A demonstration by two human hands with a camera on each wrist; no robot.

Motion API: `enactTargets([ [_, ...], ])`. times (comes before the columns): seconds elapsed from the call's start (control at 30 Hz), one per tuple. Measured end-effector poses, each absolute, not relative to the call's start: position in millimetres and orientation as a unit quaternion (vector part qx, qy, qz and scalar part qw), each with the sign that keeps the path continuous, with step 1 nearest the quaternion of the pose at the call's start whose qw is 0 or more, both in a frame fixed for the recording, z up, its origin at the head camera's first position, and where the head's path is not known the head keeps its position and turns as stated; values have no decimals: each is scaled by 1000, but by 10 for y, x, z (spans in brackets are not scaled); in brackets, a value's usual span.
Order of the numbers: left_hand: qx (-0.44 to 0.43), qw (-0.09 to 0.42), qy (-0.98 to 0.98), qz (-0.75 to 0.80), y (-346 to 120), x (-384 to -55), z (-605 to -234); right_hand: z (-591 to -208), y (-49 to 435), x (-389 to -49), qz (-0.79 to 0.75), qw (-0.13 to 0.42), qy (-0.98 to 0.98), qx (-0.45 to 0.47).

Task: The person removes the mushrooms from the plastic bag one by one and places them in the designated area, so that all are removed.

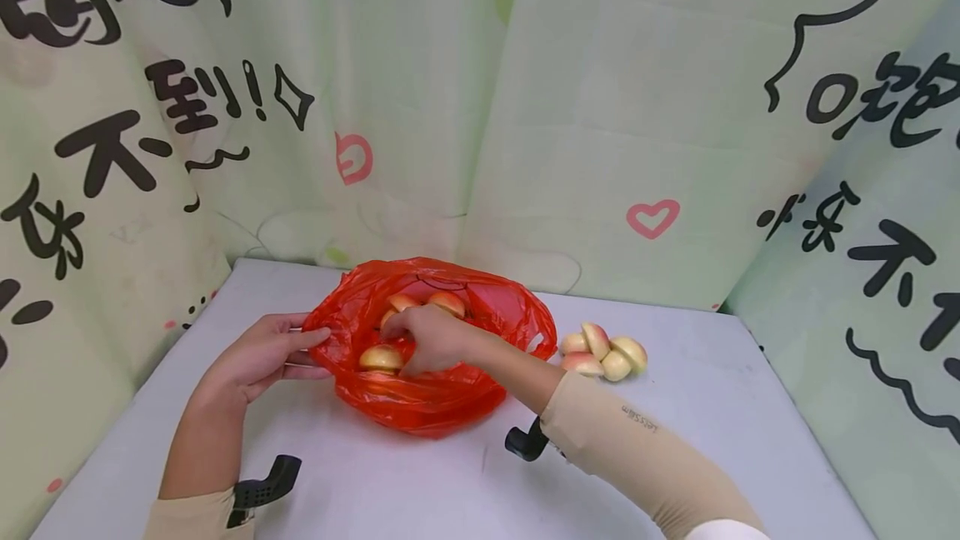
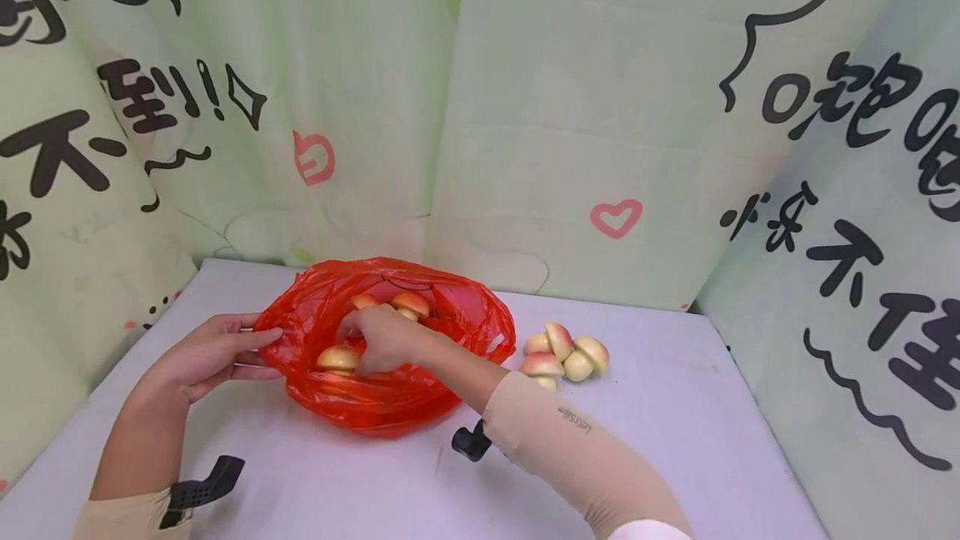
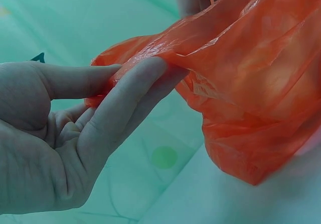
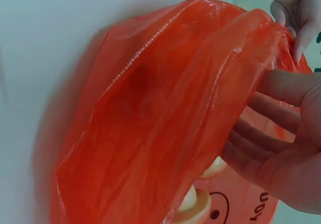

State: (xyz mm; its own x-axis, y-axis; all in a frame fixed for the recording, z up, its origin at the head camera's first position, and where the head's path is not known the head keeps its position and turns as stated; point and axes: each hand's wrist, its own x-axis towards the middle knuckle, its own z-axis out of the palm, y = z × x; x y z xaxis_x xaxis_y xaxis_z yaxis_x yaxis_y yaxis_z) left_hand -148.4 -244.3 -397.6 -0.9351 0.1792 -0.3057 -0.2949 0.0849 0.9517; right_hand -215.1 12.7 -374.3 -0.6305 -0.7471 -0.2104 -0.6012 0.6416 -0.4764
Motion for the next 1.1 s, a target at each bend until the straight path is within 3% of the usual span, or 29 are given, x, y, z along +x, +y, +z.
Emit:
enactTargets([
  [1.1, -45, 173, 716, 675, -2447, -1474, -3963, -3968, -69, -2146, -164, 182, 879, -410],
])
